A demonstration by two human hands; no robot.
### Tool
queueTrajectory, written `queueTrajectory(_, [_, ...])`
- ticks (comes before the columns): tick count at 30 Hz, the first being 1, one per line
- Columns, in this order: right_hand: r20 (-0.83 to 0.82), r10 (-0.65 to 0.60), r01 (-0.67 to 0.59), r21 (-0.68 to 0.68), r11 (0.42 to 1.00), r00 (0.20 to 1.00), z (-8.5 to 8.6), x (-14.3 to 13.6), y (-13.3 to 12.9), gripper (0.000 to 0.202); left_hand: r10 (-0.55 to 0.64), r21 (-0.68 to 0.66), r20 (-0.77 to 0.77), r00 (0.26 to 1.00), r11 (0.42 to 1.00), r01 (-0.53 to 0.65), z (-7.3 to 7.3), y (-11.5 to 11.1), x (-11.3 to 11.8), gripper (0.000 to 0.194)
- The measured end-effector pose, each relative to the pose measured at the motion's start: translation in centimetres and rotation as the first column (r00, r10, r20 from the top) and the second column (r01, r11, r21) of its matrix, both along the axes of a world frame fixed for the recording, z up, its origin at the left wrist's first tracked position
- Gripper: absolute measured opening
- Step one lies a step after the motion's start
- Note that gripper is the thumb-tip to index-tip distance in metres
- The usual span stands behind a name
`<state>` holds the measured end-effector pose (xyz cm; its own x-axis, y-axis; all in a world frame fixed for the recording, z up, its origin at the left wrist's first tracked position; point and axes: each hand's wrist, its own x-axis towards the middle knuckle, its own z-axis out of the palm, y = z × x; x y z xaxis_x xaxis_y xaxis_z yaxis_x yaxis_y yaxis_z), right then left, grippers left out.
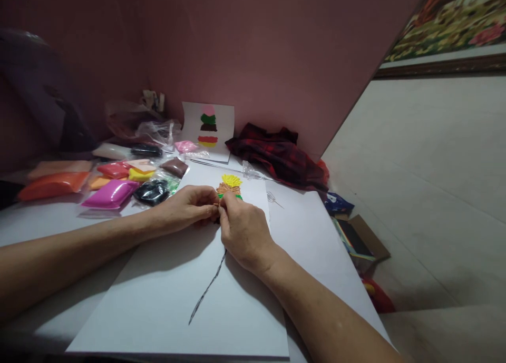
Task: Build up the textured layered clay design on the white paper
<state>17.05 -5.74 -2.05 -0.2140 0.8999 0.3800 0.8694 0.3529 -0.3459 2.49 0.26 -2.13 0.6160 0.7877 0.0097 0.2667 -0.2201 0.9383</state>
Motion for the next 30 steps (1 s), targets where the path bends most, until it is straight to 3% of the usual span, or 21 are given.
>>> queueTrajectory(30, [-0.011, 0.002, -0.002, 0.004, 1.0, 1.0, -0.14, 0.11, 0.15, 0.005, 0.005, -0.002, -0.01, 1.0, 1.0, -0.005, 0.05, -0.04, -0.02, 0.004])
